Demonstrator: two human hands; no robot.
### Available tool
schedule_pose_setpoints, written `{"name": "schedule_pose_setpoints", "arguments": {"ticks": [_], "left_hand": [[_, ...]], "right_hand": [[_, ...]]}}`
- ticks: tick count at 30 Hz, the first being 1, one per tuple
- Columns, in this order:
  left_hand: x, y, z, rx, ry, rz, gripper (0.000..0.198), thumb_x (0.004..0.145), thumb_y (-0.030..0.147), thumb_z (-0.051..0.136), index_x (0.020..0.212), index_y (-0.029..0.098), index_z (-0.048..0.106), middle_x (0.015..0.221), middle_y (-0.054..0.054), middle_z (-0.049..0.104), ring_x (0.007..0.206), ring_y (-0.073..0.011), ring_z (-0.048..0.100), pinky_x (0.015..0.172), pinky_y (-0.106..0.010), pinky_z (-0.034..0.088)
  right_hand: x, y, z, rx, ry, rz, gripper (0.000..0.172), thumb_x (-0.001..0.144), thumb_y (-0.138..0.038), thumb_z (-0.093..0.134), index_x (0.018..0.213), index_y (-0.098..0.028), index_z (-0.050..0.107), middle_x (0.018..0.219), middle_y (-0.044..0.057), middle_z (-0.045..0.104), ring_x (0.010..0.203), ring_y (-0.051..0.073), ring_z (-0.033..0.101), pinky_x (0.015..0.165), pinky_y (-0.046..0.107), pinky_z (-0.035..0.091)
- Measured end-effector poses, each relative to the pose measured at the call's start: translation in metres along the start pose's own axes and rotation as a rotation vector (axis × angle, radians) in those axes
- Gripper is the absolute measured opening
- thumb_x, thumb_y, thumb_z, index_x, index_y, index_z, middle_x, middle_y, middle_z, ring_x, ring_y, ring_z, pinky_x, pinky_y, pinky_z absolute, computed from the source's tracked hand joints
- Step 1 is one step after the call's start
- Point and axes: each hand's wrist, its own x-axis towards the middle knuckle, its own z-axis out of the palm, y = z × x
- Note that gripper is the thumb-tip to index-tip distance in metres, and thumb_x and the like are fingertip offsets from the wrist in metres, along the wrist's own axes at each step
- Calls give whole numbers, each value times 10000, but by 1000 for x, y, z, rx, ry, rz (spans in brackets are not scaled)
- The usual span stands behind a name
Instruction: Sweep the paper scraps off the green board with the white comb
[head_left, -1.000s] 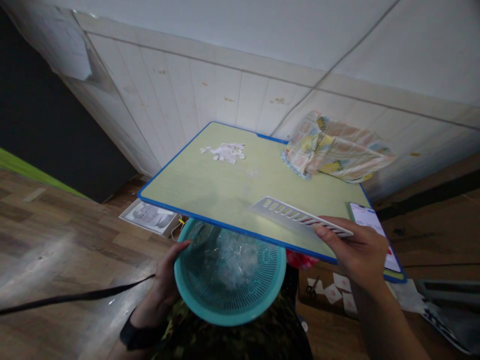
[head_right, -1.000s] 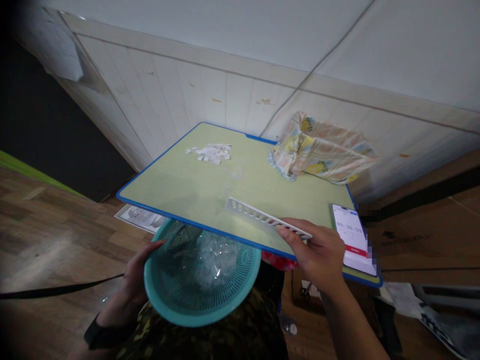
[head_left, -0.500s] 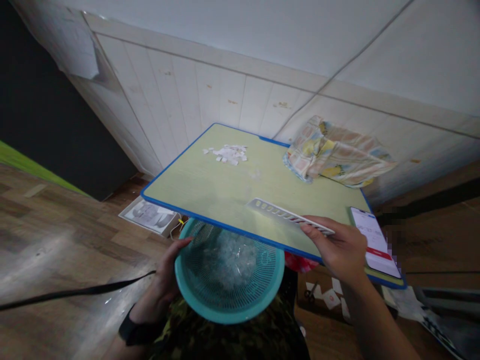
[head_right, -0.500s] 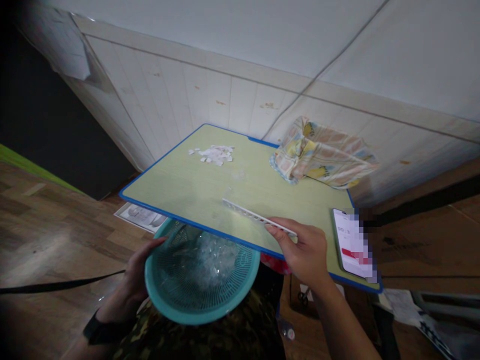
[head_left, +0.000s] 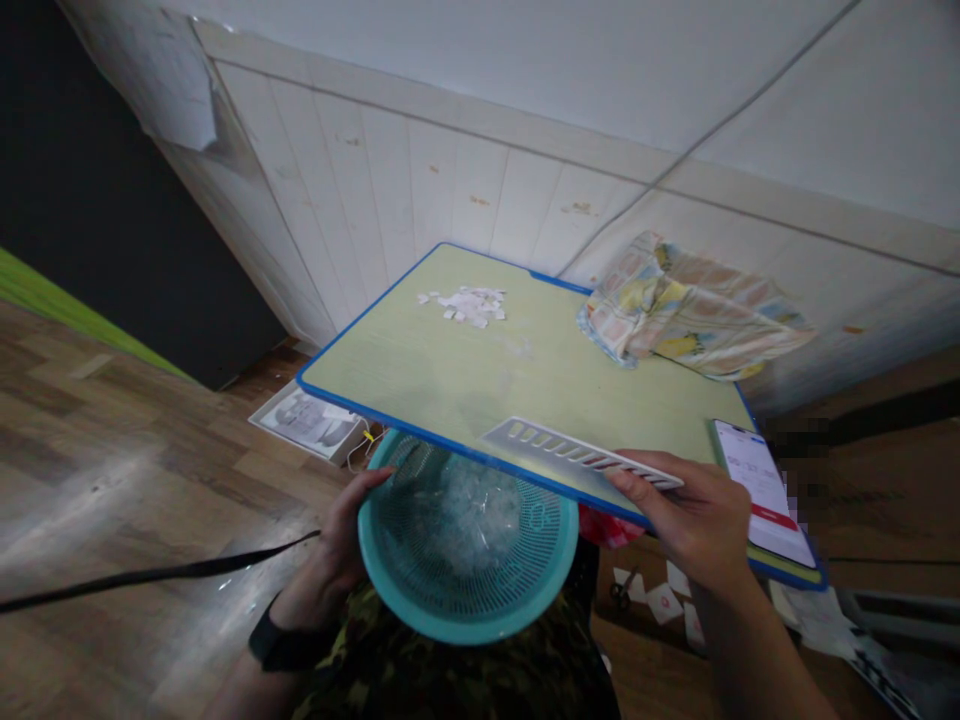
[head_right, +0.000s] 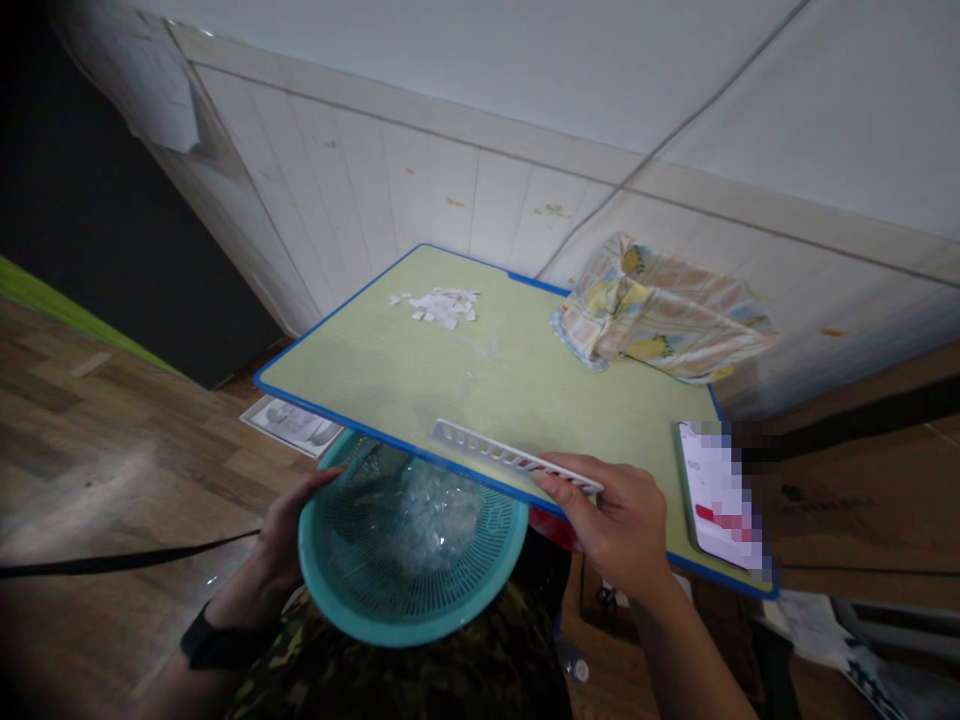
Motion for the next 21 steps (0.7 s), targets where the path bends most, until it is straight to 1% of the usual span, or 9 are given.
{"name": "schedule_pose_setpoints", "arguments": {"ticks": [3, 5, 9, 12, 16, 20, 21], "left_hand": [[1, -1, -3, -14, 2, 3, 238, 867, 157, 574, 756, 108, 779, 643, -127, 800, 515, -278, 741, 599, -410, 647], [2, -1, -4, -17, -9, -3, 244, 869, 152, 573, 751, 97, 779, 651, -136, 801, 520, -271, 741, 607, -395, 644], [2, -1, -5, -21, -40, -18, 274, 884, 155, 561, 746, 72, 783, 650, -155, 797, 530, -257, 741, 592, -360, 636], [2, 0, -5, -13, -41, -16, 297, 892, 159, 547, 726, 81, 780, 635, -153, 793, 519, -257, 738, 578, -358, 634], [2, 0, -5, -4, -30, -18, 290, 882, 151, 551, 697, 108, 772, 606, -133, 786, 497, -259, 732, 548, -365, 634], [1, -1, -5, -8, -17, -18, 290, 875, 141, 558, 669, 143, 762, 579, -108, 778, 480, -254, 724, 508, -359, 625], [1, 0, -5, -8, -13, -15, 306, 879, 136, 548, 660, 144, 761, 569, -105, 774, 465, -247, 717, 488, -348, 616]], "right_hand": [[-2, -1, -1, -7, -3, -12, 111, 856, -310, 718, 904, -308, 818, 821, 9, 801, 665, 214, 762, 572, 278, 593], [-2, -2, -1, -18, 7, -33, 112, 854, -304, 722, 912, -316, 817, 821, 5, 801, 659, 211, 760, 576, 281, 591], [-3, -4, -2, -3, -6, -60, 107, 851, -300, 732, 914, -332, 812, 815, -9, 801, 641, 197, 752, 585, 279, 586], [-3, -5, -2, 16, -3, -48, 99, 846, -302, 739, 906, -333, 812, 809, -11, 800, 637, 196, 750, 571, 278, 581], [2, 3, 0, -5, 73, -3, 86, 835, -323, 746, 888, -332, 813, 805, -10, 799, 644, 209, 750, 574, 298, 585], [20, 23, 5, -8, 238, 37, 122, 817, -341, 759, 916, -292, 811, 856, 12, 804, 715, 230, 759, 619, 319, 594], [26, 27, 8, -11, 250, 47, 134, 820, -346, 753, 922, -281, 811, 871, 18, 805, 737, 233, 761, 637, 324, 596]]}}
